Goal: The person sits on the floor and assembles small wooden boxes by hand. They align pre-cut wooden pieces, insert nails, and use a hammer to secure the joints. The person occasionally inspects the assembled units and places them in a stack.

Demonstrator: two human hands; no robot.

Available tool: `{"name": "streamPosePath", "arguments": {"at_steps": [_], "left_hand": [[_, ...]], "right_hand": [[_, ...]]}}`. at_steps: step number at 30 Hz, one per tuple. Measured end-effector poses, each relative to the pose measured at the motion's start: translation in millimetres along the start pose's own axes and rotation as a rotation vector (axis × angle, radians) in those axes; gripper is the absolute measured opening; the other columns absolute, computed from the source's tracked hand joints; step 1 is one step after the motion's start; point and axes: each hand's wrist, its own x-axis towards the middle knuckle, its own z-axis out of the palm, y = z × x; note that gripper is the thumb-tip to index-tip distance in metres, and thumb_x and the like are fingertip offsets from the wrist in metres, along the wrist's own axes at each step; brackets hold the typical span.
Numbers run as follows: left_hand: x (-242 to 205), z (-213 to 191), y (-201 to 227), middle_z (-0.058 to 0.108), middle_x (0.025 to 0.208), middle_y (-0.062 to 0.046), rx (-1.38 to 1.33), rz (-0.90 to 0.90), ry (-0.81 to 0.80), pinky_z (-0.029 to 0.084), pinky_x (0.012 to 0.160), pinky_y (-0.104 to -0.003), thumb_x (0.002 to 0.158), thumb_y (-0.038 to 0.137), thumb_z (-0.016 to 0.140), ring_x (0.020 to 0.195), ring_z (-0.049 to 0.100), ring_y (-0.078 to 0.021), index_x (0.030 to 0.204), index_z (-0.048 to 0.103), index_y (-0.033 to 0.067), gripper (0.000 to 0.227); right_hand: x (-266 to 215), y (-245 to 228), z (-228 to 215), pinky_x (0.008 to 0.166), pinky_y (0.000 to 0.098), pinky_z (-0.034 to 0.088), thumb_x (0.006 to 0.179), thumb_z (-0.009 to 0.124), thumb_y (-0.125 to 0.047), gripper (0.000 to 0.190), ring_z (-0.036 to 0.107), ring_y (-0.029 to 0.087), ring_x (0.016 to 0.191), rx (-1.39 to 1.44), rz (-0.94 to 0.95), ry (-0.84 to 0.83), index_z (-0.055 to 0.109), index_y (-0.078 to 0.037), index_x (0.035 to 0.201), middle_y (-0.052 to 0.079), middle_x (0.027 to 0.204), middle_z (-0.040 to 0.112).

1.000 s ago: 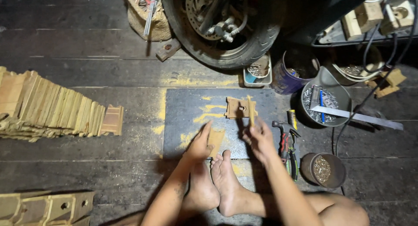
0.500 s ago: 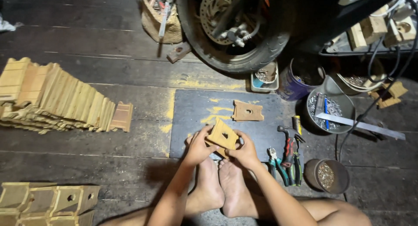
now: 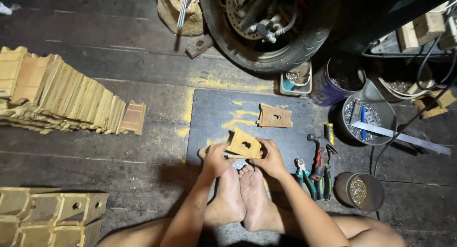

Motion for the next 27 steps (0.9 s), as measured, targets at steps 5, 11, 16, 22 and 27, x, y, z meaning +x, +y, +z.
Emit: {"name": "streamPosePath", "arguments": {"at_steps": [5, 11, 16, 22, 27], "left_hand": [[-12.7, -17.7, 10.2, 0.078, 0.105, -0.009, -0.187, 0.366, 0.214, 0.061, 0.09, -0.043, 0.076, 0.018, 0.09, 0.102, 0.078, -0.0298, 0.136, 0.07, 0.0219, 0.064], [4.6, 4.5, -9.3, 0.071, 0.081, 0.001, -0.001, 0.462, 0.242, 0.061, 0.075, -0.039, 0.075, 0.029, 0.086, 0.08, 0.076, -0.0272, 0.099, 0.07, 0.0247, 0.029], [9.5, 0.2, -9.6, 0.072, 0.084, 0.003, 0.139, 0.371, 0.151, 0.058, 0.077, -0.044, 0.071, 0.036, 0.084, 0.084, 0.076, -0.0269, 0.1, 0.067, 0.0268, 0.035], [-2.6, -7.6, -0.6, 0.061, 0.074, 0.003, 0.296, 0.419, 0.279, 0.053, 0.076, -0.042, 0.068, 0.036, 0.079, 0.076, 0.071, -0.0261, 0.093, 0.063, 0.0272, 0.03], [-15.6, -37.0, 59.0, 0.055, 0.124, 0.001, 0.361, 0.284, 0.156, 0.056, 0.088, -0.057, 0.071, 0.038, 0.087, 0.112, 0.063, -0.0355, 0.1, 0.064, 0.0243, 0.039]], "right_hand": [[8.0, -0.8, -2.1, 0.105, 0.0477, 0.054, 0.054, 0.101, -0.019, 0.097, 0.068, 0.039, 0.118, -0.014, 0.002, -0.088, 0.068, -0.015, 0.144, 0.017, 0.126, 0.065], [2.6, -14.6, -16.3, 0.111, 0.0495, 0.05, 0.062, 0.098, -0.025, 0.095, 0.066, 0.041, 0.124, -0.131, 0.07, -0.173, 0.063, -0.028, 0.15, 0.019, 0.125, 0.065], [-0.3, -57.5, -28.0, 0.095, 0.0492, 0.055, 0.063, 0.096, -0.02, 0.089, 0.073, 0.038, 0.106, -0.099, 0.079, -0.191, 0.066, -0.026, 0.146, 0.014, 0.108, 0.077], [-10.2, -39.9, -15.8, 0.08, 0.0493, 0.057, 0.067, 0.097, -0.017, 0.055, 0.075, 0.041, 0.085, -0.086, -0.072, -0.152, 0.069, -0.016, 0.114, 0.015, 0.084, 0.075], [-8.9, -14.3, -10.9, 0.077, 0.0497, 0.057, 0.07, 0.096, -0.016, 0.038, 0.074, 0.043, 0.086, -0.045, -0.223, -0.123, 0.064, -0.008, 0.09, 0.016, 0.09, 0.077]]}}
